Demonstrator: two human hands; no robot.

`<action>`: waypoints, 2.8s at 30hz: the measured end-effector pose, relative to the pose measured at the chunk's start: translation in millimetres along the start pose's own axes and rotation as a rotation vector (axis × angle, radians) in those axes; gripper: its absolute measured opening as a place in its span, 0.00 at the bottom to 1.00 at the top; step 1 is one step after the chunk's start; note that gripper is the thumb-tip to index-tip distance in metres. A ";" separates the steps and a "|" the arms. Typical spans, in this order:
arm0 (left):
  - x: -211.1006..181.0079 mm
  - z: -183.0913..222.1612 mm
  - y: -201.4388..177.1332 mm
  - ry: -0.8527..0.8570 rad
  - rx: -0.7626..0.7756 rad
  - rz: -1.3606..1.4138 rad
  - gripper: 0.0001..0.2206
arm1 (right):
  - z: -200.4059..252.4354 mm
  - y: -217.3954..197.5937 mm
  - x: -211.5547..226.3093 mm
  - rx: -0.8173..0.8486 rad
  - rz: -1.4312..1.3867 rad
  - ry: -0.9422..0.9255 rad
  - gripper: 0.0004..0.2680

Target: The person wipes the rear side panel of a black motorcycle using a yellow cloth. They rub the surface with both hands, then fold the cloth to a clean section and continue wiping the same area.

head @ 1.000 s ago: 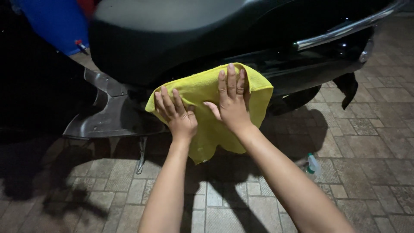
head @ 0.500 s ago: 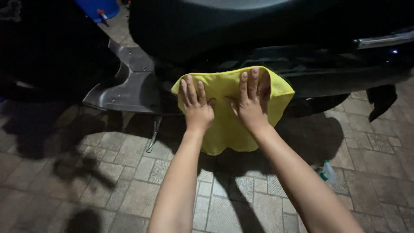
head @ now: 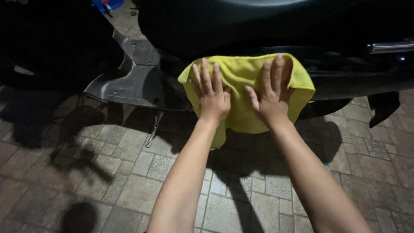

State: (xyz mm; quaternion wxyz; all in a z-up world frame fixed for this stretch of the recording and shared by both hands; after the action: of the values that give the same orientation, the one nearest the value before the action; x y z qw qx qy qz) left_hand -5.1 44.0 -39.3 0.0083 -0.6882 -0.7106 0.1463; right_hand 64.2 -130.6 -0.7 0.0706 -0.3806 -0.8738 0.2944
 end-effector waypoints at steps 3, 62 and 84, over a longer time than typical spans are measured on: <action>-16.8 -15.0 1.0 -0.014 0.177 0.071 0.35 | -9.9 -15.5 -20.7 -0.067 -0.013 0.012 0.33; -67.5 -46.4 1.9 -0.032 0.435 -0.049 0.35 | -9.2 -49.2 -71.9 -0.088 -0.123 0.143 0.27; -117.8 -8.1 39.3 0.307 0.430 -0.132 0.36 | 46.0 1.8 -141.4 -0.150 0.060 0.234 0.28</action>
State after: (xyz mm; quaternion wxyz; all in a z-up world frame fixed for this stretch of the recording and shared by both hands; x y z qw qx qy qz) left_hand 41.2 -69.5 -17.8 0.2715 -0.6369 -0.6970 0.1869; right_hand 148.4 -250.8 -25.0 0.1343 -0.4425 -0.8674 0.1838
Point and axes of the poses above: each hand's wrist, its own z-axis away from the middle knuckle, its own y-axis out of the palm, x = y × z, the point moved 1 cm from there along -z, towards the middle knuckle, and after that the axes turned 2 degrees about y, right-handed, at the moved point
